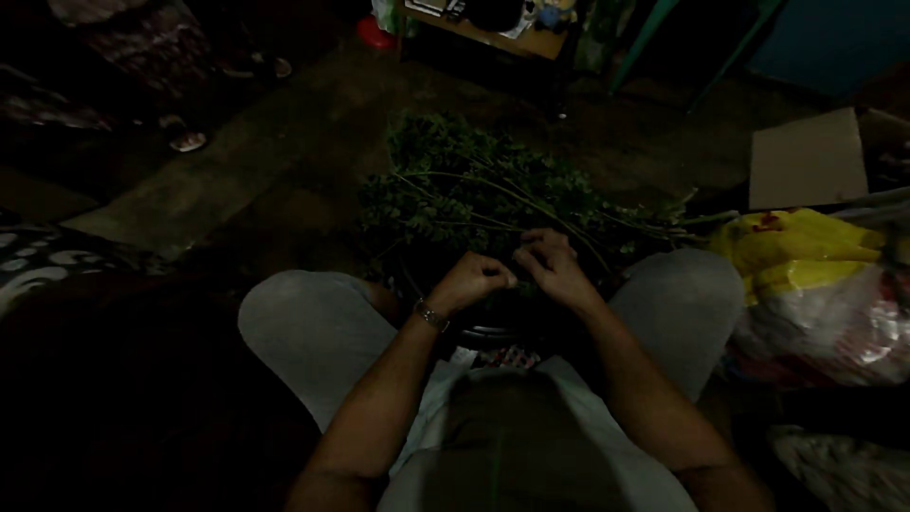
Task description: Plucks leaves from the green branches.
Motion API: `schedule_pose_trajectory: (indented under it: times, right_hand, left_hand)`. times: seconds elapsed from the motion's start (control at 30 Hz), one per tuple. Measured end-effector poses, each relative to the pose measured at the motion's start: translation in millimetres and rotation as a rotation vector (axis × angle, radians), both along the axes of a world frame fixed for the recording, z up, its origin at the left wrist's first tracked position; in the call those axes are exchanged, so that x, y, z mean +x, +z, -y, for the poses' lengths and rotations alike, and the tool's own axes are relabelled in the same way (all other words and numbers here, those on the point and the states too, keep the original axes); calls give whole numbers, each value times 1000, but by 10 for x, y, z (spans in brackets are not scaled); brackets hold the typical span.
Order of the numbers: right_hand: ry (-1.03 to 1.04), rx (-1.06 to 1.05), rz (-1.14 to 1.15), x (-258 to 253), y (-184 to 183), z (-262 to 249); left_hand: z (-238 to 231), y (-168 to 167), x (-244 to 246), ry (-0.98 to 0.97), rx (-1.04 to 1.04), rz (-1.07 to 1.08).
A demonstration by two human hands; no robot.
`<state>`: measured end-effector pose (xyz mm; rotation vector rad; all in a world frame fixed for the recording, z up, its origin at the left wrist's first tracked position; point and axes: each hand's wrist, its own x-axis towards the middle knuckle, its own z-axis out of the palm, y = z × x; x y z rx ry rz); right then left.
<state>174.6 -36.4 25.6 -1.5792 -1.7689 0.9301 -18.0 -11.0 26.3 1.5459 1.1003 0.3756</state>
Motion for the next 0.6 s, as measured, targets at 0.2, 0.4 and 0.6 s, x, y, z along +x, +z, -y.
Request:
schedule_pose_trajectory:
  times: [0.2,0.4,0.6]
  right_hand:
    - [-32,-57,-40,-76,9,-9]
    - [-50,43,-25,37,13,-12]
    - [78,43,25,4,-11,3]
  left_hand:
    - [-1,23,-2,-21,6,-2]
    - [8,68,13,3,-10,-15]
    - [1,38,3,0,14,-7]
